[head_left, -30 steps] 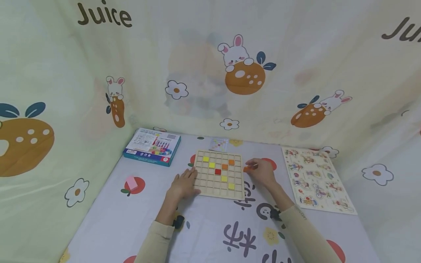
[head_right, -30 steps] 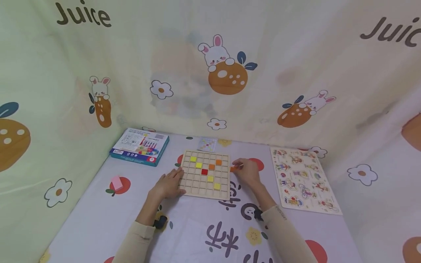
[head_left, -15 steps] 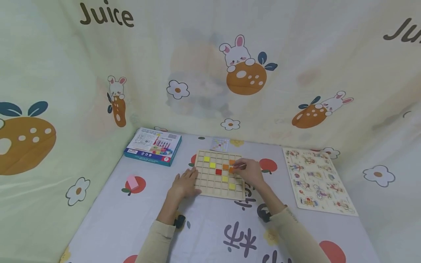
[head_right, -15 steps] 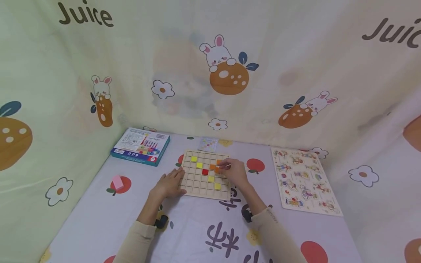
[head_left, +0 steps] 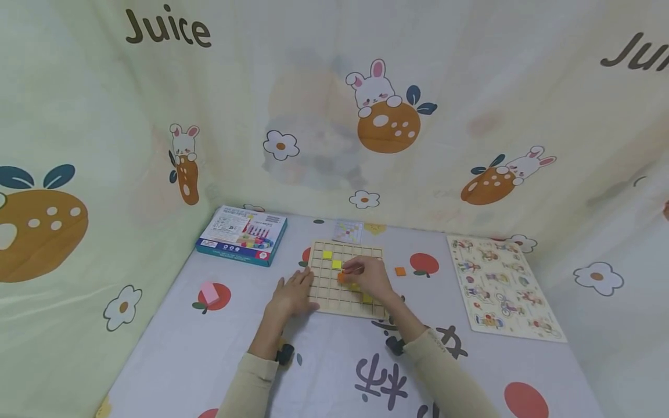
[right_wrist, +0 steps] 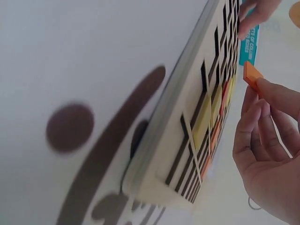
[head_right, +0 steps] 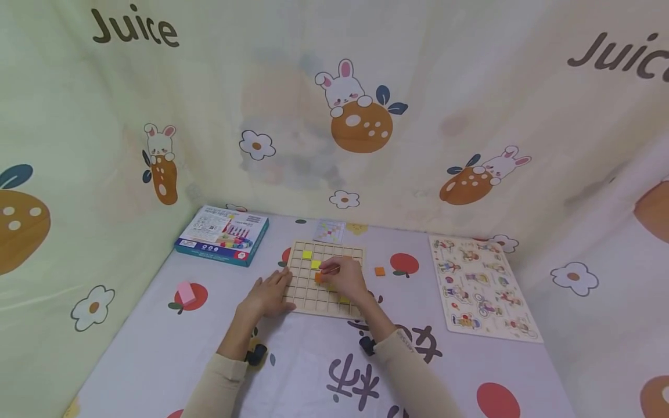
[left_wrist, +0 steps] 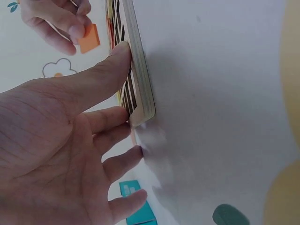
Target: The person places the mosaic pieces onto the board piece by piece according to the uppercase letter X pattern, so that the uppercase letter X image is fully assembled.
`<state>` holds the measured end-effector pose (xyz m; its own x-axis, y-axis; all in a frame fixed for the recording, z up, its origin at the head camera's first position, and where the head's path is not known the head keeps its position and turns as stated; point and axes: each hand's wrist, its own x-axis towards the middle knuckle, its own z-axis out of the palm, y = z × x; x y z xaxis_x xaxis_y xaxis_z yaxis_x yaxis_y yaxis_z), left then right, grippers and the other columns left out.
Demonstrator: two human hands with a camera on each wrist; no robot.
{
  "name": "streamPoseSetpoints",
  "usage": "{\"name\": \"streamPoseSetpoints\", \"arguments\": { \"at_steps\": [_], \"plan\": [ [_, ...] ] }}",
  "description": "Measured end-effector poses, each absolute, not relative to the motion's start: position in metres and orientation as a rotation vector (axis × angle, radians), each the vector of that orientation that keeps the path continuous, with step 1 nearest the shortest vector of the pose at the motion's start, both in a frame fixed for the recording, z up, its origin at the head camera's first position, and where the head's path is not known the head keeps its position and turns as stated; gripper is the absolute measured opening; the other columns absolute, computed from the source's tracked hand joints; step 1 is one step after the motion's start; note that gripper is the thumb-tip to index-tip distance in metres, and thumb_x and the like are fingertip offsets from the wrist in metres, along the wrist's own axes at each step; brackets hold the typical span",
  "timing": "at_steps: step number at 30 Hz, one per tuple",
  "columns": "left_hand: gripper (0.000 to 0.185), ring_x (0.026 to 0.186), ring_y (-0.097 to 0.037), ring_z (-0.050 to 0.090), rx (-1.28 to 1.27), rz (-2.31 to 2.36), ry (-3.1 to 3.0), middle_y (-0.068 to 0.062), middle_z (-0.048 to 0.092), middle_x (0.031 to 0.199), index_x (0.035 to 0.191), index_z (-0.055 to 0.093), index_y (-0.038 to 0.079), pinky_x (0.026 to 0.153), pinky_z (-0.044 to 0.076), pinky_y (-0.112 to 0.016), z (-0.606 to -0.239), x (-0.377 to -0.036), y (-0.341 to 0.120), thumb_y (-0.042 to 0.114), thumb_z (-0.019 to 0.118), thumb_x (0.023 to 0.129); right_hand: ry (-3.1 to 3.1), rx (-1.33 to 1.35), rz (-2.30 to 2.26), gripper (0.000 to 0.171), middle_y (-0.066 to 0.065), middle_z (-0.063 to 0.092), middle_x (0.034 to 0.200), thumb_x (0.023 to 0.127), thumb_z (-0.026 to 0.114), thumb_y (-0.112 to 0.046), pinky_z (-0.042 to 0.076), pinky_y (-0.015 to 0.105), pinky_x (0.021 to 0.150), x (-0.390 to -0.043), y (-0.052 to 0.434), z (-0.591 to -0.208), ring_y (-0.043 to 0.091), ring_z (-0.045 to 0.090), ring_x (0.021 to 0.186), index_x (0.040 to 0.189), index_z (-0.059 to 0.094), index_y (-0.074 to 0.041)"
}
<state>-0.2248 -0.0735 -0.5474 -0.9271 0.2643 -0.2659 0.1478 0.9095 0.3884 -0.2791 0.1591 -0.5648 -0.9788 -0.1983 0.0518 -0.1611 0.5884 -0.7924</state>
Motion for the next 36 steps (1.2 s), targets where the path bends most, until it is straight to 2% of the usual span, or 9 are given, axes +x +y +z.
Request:
{"name": "streamPoseSetpoints", "arguments": {
  "at_steps": [3,9,16,26,36],
  "plan": [
    [0.086,0.159,-0.033,0.021,0.305,0.524,2.759,-0.010,0.025,0.172,0.163,0.034,0.007,0.126,0.015,-0.064,-0.548,-0.224,-0.074,0.037,0.077,0.095,2.731,-0.320,-1.398,0.021,-0.006,0.077,0.090,0.085,0.087,-0.010,0.060,0.039,0.085,-0.277,0.154,-0.565,0.012,0.073,0.081,0.105,0.081,-0.013],
    [0.086,0.159,-0.032,0.021,0.308,0.512,2.759,-0.010,0.025,0.172,0.163,0.034,0.008,0.126,0.015,-0.064,-0.550,-0.224,-0.075,0.038,0.077,0.095,2.708,-0.331,-1.396,0.023,-0.006,0.075,0.088,0.086,0.084,-0.008,0.059,0.034,0.077,-0.275,0.148,-0.573,0.012,0.070,0.079,0.108,0.079,-0.011],
    [0.086,0.159,-0.032,0.021,0.307,0.519,2.755,-0.010,0.025,0.172,0.163,0.034,0.008,0.126,0.015,-0.063,-0.551,-0.225,-0.075,0.038,0.077,0.095,2.743,-0.327,-1.348,0.022,-0.009,0.075,0.086,0.087,0.085,-0.008,0.060,0.034,0.077,-0.275,0.141,-0.577,0.010,0.071,0.078,0.108,0.079,-0.011],
    [0.085,0.160,-0.033,0.019,0.312,0.533,2.760,-0.010,0.024,0.173,0.163,0.033,0.007,0.126,0.013,-0.064,-0.553,-0.226,-0.075,0.036,0.076,0.095,2.837,-0.337,-1.275,0.025,-0.009,0.072,0.081,0.084,0.086,-0.007,0.057,0.032,0.069,-0.273,0.135,-0.573,0.009,0.067,0.071,0.107,0.078,-0.011],
    [0.085,0.159,-0.034,0.021,0.303,0.539,2.753,-0.011,0.026,0.172,0.163,0.034,0.007,0.126,0.014,-0.063,-0.546,-0.223,-0.074,0.036,0.076,0.095,2.844,-0.300,-1.302,0.023,-0.008,0.075,0.086,0.086,0.085,-0.013,0.060,0.034,0.075,-0.273,0.142,-0.571,0.010,0.070,0.076,0.107,0.078,-0.011]
  ]
}}
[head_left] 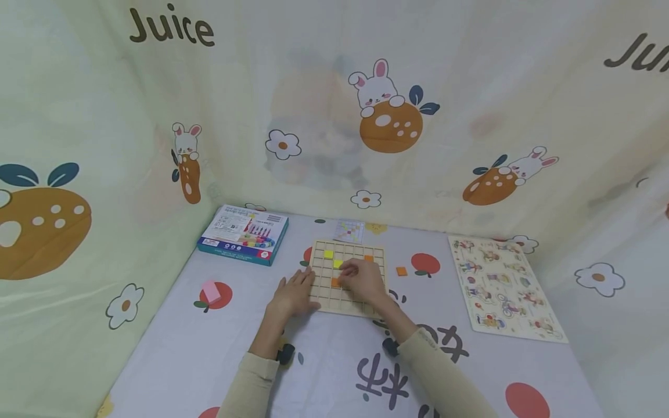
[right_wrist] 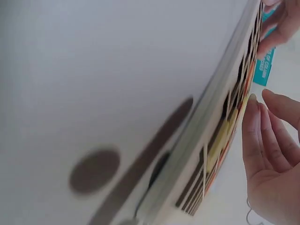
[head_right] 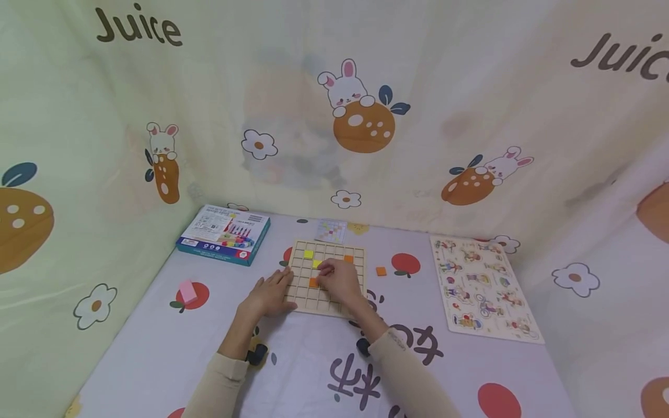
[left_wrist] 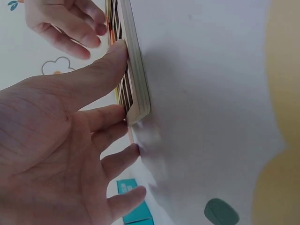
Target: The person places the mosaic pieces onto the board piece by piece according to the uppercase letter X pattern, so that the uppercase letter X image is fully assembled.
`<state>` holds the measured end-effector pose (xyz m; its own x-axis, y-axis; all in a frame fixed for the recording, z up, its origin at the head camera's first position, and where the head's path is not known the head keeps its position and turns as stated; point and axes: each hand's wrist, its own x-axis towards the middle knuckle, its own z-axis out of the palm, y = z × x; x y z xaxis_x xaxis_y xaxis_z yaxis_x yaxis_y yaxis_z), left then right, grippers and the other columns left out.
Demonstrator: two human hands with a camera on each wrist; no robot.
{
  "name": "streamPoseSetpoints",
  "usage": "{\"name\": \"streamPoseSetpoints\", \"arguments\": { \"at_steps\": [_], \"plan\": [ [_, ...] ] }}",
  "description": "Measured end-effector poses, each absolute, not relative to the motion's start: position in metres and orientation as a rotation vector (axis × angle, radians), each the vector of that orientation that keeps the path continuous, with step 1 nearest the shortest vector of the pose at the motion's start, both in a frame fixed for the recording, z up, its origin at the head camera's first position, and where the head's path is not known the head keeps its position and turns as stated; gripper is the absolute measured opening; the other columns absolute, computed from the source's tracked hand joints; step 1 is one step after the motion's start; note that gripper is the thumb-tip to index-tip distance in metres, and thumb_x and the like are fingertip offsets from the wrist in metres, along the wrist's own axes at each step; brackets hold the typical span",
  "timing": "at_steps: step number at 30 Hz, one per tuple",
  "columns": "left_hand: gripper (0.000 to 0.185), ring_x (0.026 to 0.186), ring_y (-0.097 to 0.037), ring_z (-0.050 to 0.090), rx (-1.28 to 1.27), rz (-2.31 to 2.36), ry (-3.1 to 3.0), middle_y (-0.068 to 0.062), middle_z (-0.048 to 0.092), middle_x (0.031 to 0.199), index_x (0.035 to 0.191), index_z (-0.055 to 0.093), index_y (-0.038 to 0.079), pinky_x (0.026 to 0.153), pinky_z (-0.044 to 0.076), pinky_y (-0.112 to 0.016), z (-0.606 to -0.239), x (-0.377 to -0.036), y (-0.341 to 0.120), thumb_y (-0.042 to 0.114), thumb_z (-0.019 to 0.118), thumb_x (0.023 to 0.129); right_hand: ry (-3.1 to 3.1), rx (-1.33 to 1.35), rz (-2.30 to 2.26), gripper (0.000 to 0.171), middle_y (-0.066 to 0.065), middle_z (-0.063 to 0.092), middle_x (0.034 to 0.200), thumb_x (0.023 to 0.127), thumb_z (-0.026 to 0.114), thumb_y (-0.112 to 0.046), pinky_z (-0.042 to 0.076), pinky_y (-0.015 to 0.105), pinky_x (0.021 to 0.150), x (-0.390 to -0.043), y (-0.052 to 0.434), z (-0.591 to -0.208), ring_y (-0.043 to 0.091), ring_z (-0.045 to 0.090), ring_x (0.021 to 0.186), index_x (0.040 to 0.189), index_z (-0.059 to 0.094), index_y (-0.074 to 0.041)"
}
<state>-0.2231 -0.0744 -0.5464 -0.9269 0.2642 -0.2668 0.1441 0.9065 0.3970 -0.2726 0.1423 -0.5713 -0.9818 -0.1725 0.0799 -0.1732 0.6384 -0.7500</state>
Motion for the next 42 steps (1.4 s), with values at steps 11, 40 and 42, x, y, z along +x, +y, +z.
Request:
{"name": "streamPoseSetpoints", "arguments": {
  "at_steps": [11,40,42],
  "plan": [
    [0.088,0.160,-0.032,0.020,0.312,0.523,2.765,-0.010,0.025,0.172,0.164,0.032,0.008,0.126,0.016,-0.062,-0.547,-0.225,-0.074,0.038,0.077,0.095,-2.803,0.178,1.200,0.019,0.001,0.078,0.097,0.092,0.081,-0.019,0.060,0.042,0.086,-0.280,0.190,-0.561,0.021,0.074,0.091,0.109,0.079,-0.012],
    [0.088,0.159,-0.033,0.020,0.302,0.545,2.763,-0.011,0.026,0.172,0.163,0.034,0.006,0.126,0.017,-0.063,-0.550,-0.222,-0.073,0.037,0.078,0.094,-2.871,-0.131,1.018,0.035,0.014,0.078,0.109,0.083,0.085,-0.011,0.056,0.046,0.087,-0.297,0.285,-0.576,0.032,0.071,0.098,0.116,0.076,-0.002],
    [0.088,0.159,-0.033,0.020,0.306,0.543,2.762,-0.011,0.026,0.172,0.163,0.034,0.006,0.126,0.017,-0.063,-0.550,-0.222,-0.073,0.037,0.078,0.094,-2.857,-0.112,1.006,0.034,0.014,0.078,0.105,0.082,0.086,-0.010,0.056,0.045,0.084,-0.297,0.285,-0.577,0.031,0.072,0.093,0.114,0.077,-0.002]
  ]
}}
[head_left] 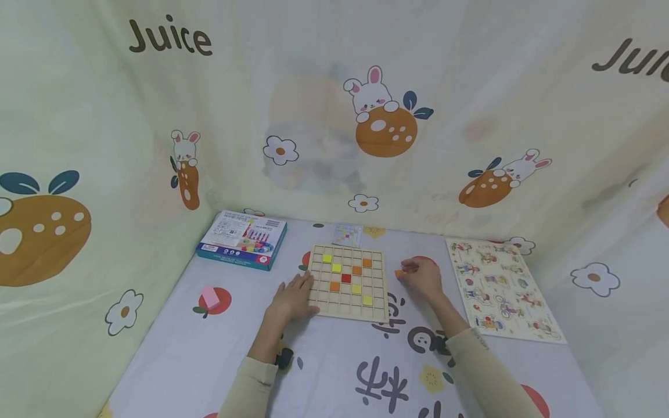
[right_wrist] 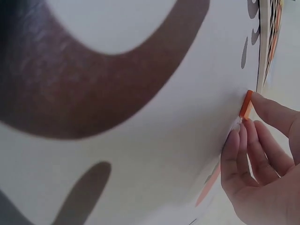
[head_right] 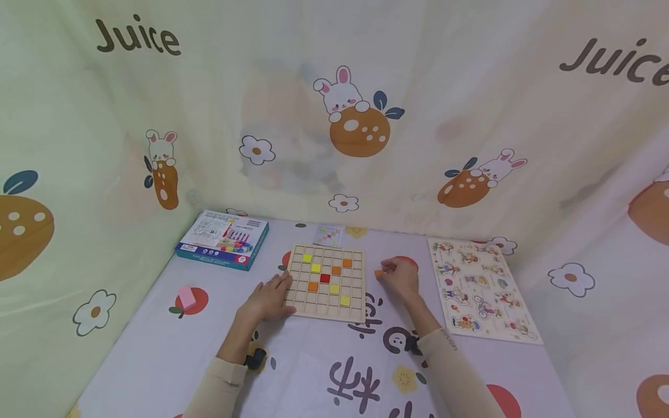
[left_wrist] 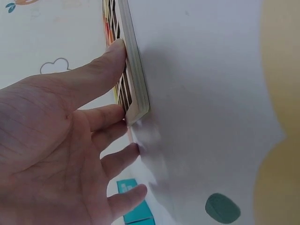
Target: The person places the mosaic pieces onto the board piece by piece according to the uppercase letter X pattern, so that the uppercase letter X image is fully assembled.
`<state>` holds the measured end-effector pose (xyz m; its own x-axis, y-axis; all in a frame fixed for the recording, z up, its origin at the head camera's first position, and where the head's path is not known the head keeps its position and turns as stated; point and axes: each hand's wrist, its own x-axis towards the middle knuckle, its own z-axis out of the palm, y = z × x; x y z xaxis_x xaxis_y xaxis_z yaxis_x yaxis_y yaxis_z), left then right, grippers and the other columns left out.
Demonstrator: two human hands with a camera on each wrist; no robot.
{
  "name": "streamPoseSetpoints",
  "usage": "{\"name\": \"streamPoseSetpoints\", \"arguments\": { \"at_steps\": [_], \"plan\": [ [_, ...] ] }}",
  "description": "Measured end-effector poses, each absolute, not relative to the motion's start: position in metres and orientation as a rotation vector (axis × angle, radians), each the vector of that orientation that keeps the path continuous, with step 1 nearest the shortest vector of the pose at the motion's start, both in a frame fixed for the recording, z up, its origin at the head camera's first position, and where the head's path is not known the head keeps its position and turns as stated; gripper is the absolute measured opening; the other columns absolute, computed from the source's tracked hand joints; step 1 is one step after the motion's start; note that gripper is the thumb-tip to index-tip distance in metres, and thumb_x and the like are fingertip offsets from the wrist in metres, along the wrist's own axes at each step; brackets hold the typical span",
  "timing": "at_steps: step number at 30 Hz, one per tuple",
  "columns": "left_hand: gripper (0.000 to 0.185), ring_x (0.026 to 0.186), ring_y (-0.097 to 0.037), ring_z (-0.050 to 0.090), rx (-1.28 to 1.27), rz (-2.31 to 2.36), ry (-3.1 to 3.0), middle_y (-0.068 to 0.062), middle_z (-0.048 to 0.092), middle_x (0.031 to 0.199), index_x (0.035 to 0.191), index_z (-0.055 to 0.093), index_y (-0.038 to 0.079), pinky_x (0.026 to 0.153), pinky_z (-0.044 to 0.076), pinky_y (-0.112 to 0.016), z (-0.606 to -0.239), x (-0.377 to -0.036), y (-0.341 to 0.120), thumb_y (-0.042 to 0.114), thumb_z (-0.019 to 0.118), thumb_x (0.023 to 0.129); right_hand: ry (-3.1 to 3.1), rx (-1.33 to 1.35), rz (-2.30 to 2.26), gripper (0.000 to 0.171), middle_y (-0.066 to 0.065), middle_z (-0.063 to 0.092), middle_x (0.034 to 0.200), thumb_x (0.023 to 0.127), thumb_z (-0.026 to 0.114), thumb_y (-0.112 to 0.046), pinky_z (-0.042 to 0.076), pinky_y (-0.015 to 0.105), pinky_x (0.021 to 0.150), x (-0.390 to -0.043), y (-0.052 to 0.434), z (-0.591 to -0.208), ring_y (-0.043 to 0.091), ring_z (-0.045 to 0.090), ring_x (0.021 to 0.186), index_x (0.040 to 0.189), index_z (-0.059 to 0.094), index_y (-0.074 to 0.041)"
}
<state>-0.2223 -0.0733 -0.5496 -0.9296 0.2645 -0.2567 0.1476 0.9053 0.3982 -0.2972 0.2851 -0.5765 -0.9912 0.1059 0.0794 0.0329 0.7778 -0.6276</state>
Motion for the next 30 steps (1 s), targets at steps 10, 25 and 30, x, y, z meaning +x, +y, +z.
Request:
{"name": "streamPoseSetpoints", "arguments": {
  "at_steps": [10,25,30],
  "plan": [
    [0.086,0.159,-0.034,0.021,0.317,0.553,2.763,-0.012,0.026,0.172,0.163,0.034,0.006,0.126,0.018,-0.063,-0.548,-0.220,-0.074,0.036,0.077,0.095,-2.833,-0.181,1.108,0.036,0.011,0.078,0.099,0.079,0.087,-0.010,0.055,0.043,0.082,-0.298,0.286,-0.579,0.029,0.072,0.091,0.113,0.076,-0.005],
    [0.088,0.160,-0.032,0.017,0.313,0.523,2.756,-0.010,0.022,0.173,0.165,0.030,0.008,0.127,0.014,-0.063,-0.559,-0.226,-0.075,0.040,0.075,0.096,-2.737,-0.188,1.444,0.031,0.015,0.076,0.101,0.086,0.084,-0.009,0.058,0.021,0.065,-0.285,0.255,-0.552,0.020,0.075,0.082,0.115,0.076,-0.002],
    [0.086,0.160,-0.033,0.018,0.319,0.520,2.757,-0.010,0.022,0.173,0.164,0.031,0.007,0.126,0.015,-0.063,-0.558,-0.226,-0.075,0.038,0.075,0.096,-2.749,-0.164,1.474,0.034,0.010,0.078,0.103,0.086,0.087,-0.014,0.058,0.024,0.071,-0.282,0.239,-0.548,0.022,0.076,0.088,0.117,0.077,-0.006]
  ]
}}
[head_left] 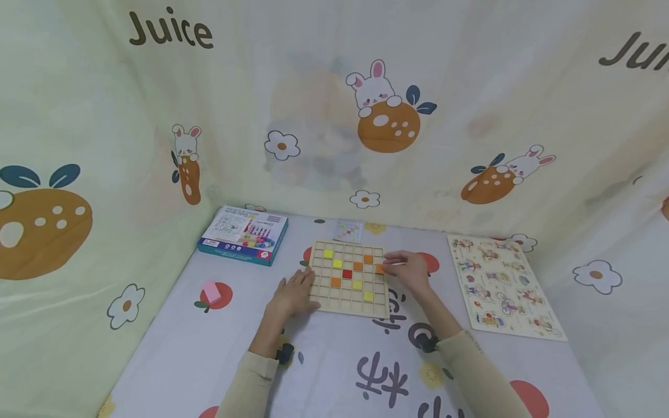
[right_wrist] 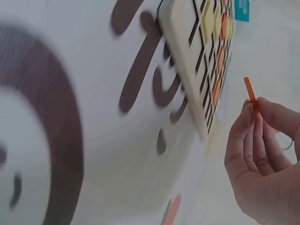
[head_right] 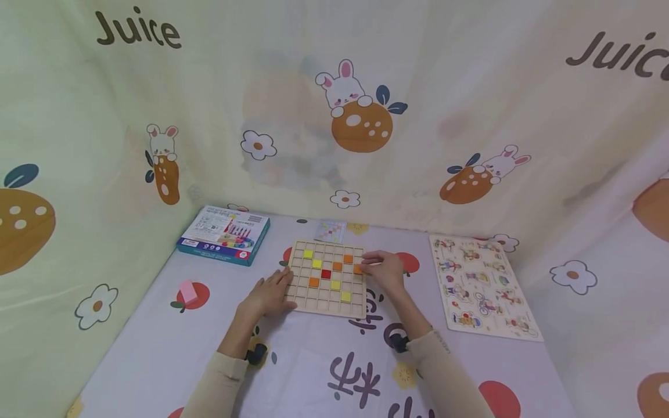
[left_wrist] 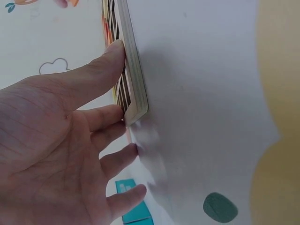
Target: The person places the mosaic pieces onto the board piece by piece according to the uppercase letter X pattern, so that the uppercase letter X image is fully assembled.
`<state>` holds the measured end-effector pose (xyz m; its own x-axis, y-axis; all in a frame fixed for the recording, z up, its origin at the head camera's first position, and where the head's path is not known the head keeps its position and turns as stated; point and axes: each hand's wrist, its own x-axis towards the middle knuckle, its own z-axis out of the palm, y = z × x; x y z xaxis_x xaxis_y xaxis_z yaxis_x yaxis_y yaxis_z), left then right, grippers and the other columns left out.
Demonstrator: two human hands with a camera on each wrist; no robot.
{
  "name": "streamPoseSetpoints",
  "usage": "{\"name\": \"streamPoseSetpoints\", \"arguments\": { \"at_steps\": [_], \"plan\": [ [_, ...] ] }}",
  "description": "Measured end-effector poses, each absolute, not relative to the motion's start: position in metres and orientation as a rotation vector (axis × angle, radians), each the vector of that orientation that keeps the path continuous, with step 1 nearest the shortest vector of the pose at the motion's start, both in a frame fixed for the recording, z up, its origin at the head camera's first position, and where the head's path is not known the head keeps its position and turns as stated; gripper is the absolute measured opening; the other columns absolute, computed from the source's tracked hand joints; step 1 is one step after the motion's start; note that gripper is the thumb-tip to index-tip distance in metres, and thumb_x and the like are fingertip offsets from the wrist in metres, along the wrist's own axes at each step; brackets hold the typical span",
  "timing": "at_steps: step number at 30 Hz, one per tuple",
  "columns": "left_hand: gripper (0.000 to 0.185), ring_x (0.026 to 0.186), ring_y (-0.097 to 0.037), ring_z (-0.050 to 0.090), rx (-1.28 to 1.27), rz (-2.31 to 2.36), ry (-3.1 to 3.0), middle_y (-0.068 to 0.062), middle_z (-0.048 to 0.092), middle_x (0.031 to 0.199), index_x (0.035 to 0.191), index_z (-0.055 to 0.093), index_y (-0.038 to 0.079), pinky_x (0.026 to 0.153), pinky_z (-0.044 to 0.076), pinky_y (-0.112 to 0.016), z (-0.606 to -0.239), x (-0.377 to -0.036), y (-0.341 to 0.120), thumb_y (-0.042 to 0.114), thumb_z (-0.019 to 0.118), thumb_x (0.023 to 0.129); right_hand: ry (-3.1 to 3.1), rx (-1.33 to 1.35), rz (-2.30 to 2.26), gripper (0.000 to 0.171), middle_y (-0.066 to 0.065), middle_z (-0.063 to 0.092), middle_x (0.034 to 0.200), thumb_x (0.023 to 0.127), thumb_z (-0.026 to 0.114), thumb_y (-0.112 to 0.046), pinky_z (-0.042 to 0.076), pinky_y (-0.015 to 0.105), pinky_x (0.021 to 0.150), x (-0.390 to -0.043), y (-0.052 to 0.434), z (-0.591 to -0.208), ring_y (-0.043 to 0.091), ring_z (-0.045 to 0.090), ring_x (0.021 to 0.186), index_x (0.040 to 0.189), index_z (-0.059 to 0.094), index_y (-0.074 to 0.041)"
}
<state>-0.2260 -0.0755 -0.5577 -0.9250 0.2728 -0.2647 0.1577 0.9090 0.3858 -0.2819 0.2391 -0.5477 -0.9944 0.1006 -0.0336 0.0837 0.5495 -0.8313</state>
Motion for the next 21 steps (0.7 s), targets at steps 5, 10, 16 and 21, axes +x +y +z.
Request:
{"name": "streamPoseSetpoints", "arguments": {
  "at_steps": [5,10,16,21],
  "plan": [
    [0.086,0.159,-0.035,0.021,0.335,0.532,2.756,-0.012,0.026,0.172,0.163,0.034,0.005,0.125,0.018,-0.065,-0.553,-0.225,-0.074,0.037,0.076,0.095,-2.770,-0.121,1.454,0.032,0.007,0.079,0.101,0.085,0.088,-0.019,0.056,0.030,0.079,-0.279,0.224,-0.549,0.025,0.074,0.096,0.115,0.078,-0.010],
    [0.086,0.159,-0.033,0.019,0.329,0.525,2.743,-0.011,0.023,0.173,0.164,0.032,0.006,0.126,0.017,-0.064,-0.547,-0.223,-0.074,0.038,0.076,0.096,-2.752,-0.076,1.559,0.031,0.005,0.078,0.100,0.086,0.087,-0.016,0.057,0.035,0.084,-0.275,0.206,-0.551,0.025,0.074,0.094,0.114,0.079,-0.008],
    [0.089,0.159,-0.033,0.019,0.327,0.504,2.744,-0.010,0.022,0.173,0.164,0.031,0.008,0.126,0.017,-0.063,-0.549,-0.228,-0.076,0.040,0.076,0.095,-2.767,0.021,1.611,0.029,0.002,0.079,0.095,0.085,0.088,-0.016,0.057,0.036,0.086,-0.271,0.178,-0.553,0.022,0.074,0.098,0.112,0.079,-0.008],
    [0.090,0.160,-0.031,0.016,0.305,0.514,2.730,-0.008,0.019,0.174,0.166,0.028,0.010,0.127,0.013,-0.062,-0.557,-0.230,-0.076,0.041,0.076,0.095,-2.787,0.063,1.638,0.026,-0.002,0.079,0.091,0.085,0.088,-0.015,0.057,0.039,0.089,-0.267,0.158,-0.555,0.020,0.071,0.099,0.108,0.080,-0.010]
  ]
}}
